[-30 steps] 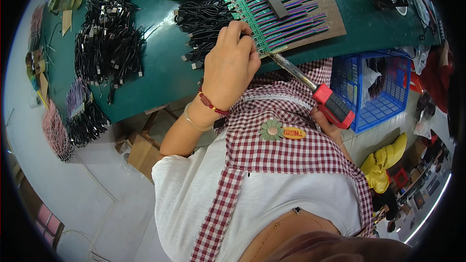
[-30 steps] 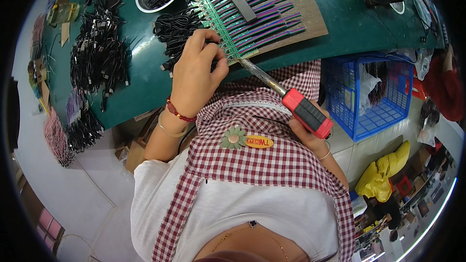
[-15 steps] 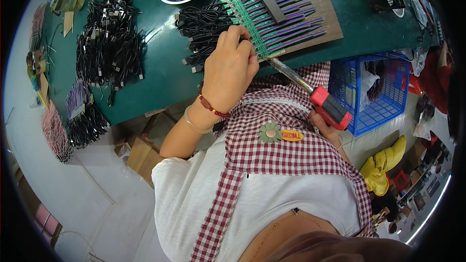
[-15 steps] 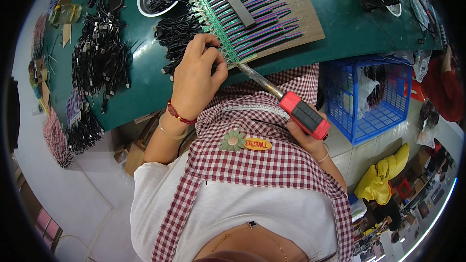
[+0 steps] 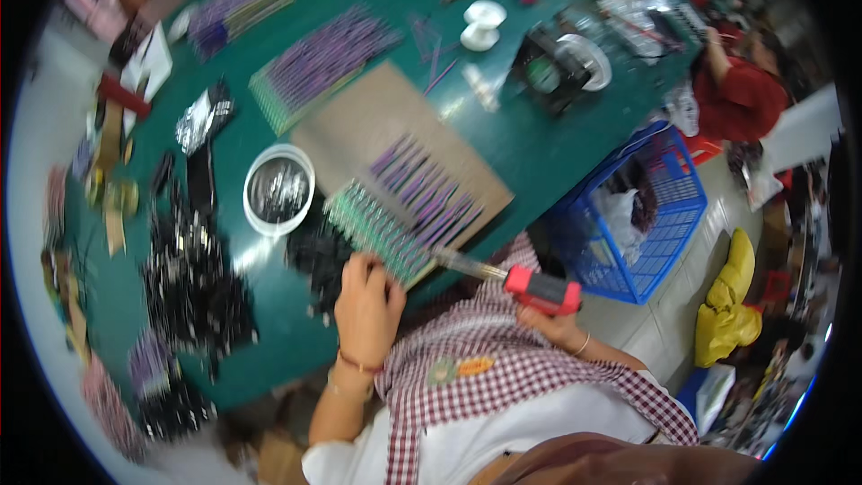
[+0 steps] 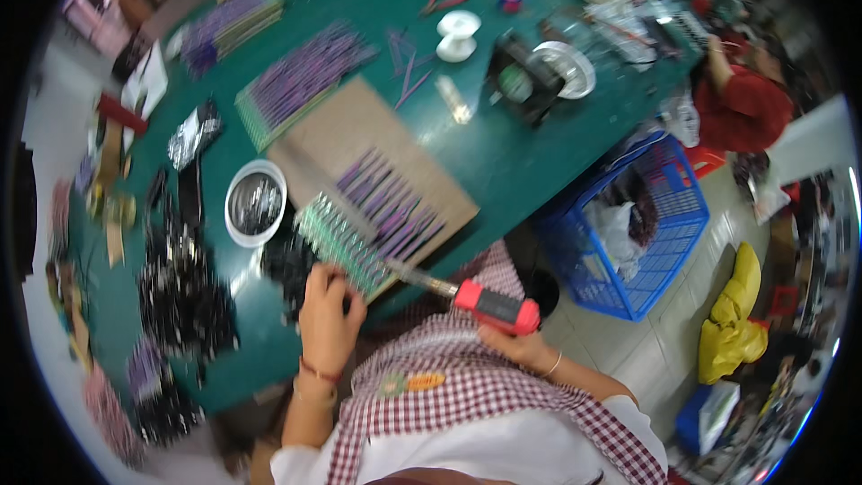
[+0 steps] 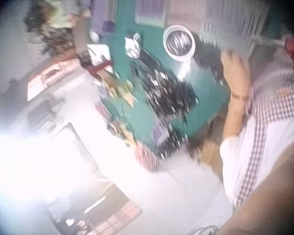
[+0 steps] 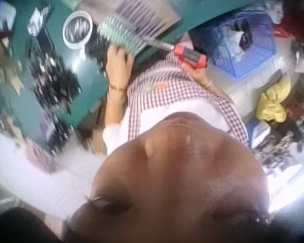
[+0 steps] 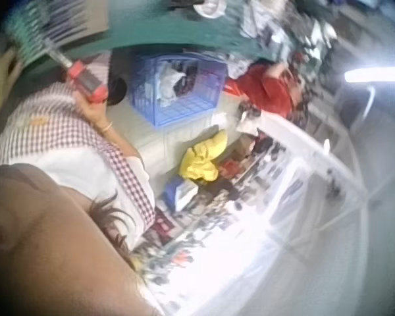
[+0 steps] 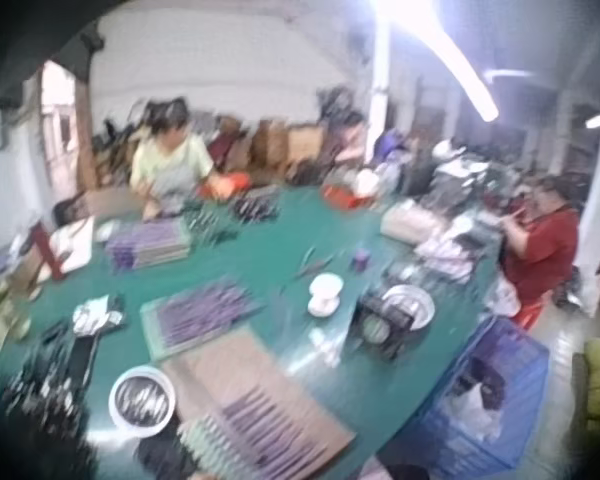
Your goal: The person assembles components onto circuit boards and organizes electronic wiring by hand, using a soldering iron and tweezers.
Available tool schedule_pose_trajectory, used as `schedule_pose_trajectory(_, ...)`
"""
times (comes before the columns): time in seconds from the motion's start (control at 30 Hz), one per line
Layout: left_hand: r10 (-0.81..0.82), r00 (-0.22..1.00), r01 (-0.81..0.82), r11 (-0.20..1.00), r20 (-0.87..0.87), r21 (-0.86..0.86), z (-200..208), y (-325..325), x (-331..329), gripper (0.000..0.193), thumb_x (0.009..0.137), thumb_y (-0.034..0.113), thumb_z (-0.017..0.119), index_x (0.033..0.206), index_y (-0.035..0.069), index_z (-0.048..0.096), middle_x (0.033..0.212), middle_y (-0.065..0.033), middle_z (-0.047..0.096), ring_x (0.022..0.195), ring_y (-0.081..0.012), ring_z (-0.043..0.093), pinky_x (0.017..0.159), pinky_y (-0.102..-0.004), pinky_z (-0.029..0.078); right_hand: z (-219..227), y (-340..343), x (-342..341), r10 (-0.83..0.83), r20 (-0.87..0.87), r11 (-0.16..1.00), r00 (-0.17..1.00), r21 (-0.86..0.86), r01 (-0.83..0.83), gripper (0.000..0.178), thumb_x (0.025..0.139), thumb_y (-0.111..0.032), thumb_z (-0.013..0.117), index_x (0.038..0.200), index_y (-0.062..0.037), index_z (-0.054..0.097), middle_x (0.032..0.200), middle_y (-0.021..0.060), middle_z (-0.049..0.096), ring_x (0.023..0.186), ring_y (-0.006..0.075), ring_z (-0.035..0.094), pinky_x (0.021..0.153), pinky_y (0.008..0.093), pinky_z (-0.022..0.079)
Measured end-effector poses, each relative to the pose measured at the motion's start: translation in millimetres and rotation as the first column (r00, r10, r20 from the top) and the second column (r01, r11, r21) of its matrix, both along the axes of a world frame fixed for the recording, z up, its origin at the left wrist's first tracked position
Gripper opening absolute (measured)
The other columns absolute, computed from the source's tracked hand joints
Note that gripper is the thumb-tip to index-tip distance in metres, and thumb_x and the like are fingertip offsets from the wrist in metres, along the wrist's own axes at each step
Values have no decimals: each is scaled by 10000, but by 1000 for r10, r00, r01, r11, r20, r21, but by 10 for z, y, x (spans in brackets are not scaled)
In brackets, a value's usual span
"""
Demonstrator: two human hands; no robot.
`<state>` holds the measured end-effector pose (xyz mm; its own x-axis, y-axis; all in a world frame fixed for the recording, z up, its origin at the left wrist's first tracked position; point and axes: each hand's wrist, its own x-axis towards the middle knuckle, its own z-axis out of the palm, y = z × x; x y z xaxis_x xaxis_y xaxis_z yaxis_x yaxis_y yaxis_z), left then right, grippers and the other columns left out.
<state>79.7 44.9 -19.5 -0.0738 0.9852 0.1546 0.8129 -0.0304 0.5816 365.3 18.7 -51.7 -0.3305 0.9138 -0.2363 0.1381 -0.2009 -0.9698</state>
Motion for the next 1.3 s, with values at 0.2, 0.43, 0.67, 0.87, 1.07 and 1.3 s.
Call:
schedule_pose_trajectory(0.2, 20, 1000, -20, 1000, -22, -4, 57, -35, 32, 100, 678, 24, 616, 703, -7, 524, 956, -113, 517, 841, -303, 547, 658, -369, 471, 73, 115, -106, -55, -127, 998, 990, 20, 58, 245, 796, -156, 672, 995, -36, 595, 805, 6, 585, 748, 95, 541, 675, 264, 448)
schedule_pose_trajectory(0.43, 26, 999, -26, 999, -27, -19, 45, -49, 27, 97, 671, 24, 619, 697, -2, 529, 954, -106, 515, 834, -292, 548, 645, -365, 467, -9, 91, -113, -112, -269, 993, 957, -78, 94, 212, 852, -143, 605, 1021, -25, 552, 705, -2, 552, 599, 57, 500, 533, 225, 415)
schedule_pose_trajectory(0.67, -5, 997, 10, 998, -79, 58, 33, 13, 29, 120, 661, 3, 617, 702, 7, 504, 948, -111, 505, 846, -292, 530, 604, -365, 477, 208, 396, -288, -231, -561, 973, 795, -142, 183, 354, 855, -126, 558, 1150, 23, 430, 674, 78, 531, 590, 146, 513, 576, 277, 433)
schedule_pose_trajectory(0.87, 15, 999, -13, 999, -48, 38, 9, -17, 4, 117, 670, 18, 610, 721, 26, 505, 963, -103, 505, 848, -301, 519, 653, -372, 447, 333, 796, -588, -227, -735, 967, 638, -249, 57, 342, 848, -212, 579, 1117, -44, 453, 961, 159, 548, 939, 235, 562, 816, 473, 487)
schedule_pose_trajectory(1.07, 60, 992, -59, 998, -113, 12, 97, -75, 71, 112, 683, 60, 634, 739, 55, 537, 1000, -84, 513, 944, -280, 483, 782, -397, 348, 199, 1159, -1176, -193, -916, 910, 350, -301, -284, 292, 884, -186, 528, 1148, -76, 468, 1418, 127, 268, 1343, 254, 201, 982, 622, 280)
schedule_pose_trajectory(1.3, 48, 999, -48, 985, 5, 167, 186, 197, -167, 274, 745, -1, 586, 1006, -35, 509, 1144, -198, 481, 1074, -367, 447, 904, -431, 377, 48, 1217, -1411, -192, -919, 911, 345, -297, -285, 263, 885, -211, 537, 1119, -110, 473, 1413, 118, 290, 1340, 244, 221, 1020, 563, 259)
